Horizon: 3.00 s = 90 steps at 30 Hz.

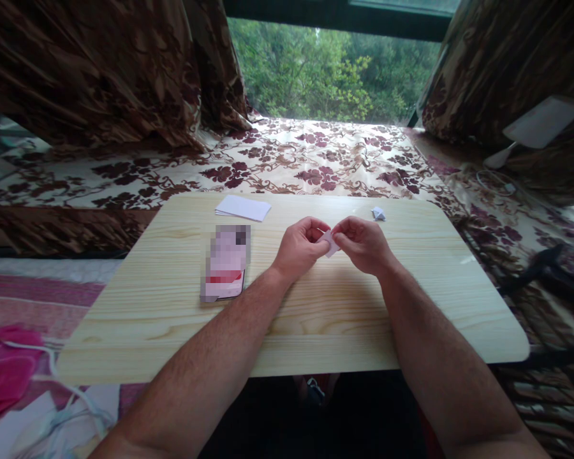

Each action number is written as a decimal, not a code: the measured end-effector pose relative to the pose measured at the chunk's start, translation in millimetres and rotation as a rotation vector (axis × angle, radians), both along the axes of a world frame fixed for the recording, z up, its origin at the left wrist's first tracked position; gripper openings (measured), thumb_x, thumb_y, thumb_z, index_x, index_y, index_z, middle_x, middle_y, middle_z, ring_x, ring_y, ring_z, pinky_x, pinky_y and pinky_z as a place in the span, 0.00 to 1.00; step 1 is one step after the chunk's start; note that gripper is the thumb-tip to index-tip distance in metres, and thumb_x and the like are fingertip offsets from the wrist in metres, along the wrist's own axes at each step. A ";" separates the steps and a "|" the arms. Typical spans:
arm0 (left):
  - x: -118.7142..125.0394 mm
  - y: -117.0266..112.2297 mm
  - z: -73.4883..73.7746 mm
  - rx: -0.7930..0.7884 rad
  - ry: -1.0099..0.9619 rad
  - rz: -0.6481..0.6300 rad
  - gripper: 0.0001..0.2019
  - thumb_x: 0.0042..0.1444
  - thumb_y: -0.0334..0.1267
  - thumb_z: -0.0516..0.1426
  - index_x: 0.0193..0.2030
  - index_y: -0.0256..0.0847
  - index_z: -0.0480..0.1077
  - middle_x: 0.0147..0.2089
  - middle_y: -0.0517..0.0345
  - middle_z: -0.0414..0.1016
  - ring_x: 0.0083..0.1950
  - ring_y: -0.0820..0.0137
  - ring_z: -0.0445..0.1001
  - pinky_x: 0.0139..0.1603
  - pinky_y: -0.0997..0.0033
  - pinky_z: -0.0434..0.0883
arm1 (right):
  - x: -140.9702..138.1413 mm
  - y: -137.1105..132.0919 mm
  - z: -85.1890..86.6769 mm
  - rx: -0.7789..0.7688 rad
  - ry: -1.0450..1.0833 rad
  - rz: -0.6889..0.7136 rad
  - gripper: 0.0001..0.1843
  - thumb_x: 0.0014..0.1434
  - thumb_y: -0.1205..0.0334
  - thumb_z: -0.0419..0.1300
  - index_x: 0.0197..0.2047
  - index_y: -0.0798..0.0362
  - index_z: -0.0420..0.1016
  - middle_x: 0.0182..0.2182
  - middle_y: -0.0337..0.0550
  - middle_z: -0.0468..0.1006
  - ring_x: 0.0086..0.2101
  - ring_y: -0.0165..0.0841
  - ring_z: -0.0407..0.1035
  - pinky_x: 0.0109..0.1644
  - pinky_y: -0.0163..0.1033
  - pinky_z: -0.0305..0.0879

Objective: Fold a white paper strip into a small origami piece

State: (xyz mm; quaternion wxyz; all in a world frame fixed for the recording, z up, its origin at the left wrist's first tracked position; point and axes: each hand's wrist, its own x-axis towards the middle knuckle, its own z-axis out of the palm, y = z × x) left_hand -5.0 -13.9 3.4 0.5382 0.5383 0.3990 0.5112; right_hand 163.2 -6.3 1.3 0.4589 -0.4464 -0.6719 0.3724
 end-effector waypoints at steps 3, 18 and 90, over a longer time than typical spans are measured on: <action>0.7 -0.7 -0.4 0.011 0.012 0.008 0.11 0.45 0.32 0.64 0.38 0.37 0.73 0.25 0.63 0.72 0.24 0.78 0.67 0.25 0.78 0.61 | -1.5 -0.2 -0.6 0.007 -0.022 -0.036 0.04 0.55 0.61 0.63 0.33 0.51 0.77 0.27 0.40 0.79 0.28 0.32 0.71 0.32 0.38 0.68; 3.2 -2.6 0.0 0.027 0.019 0.071 0.10 0.46 0.33 0.64 0.36 0.37 0.72 0.27 0.61 0.75 0.27 0.75 0.71 0.28 0.76 0.68 | -12.9 -4.4 7.0 0.012 0.110 -0.119 0.02 0.50 0.66 0.64 0.30 0.52 0.74 0.24 0.37 0.75 0.24 0.29 0.66 0.28 0.36 0.61; 2.5 -5.1 1.5 0.118 0.106 0.221 0.11 0.54 0.43 0.63 0.30 0.37 0.71 0.24 0.62 0.70 0.25 0.76 0.64 0.25 0.75 0.63 | -22.3 -11.8 14.4 -0.120 0.159 -0.078 0.11 0.52 0.58 0.67 0.26 0.56 0.75 0.20 0.39 0.74 0.23 0.28 0.66 0.27 0.34 0.60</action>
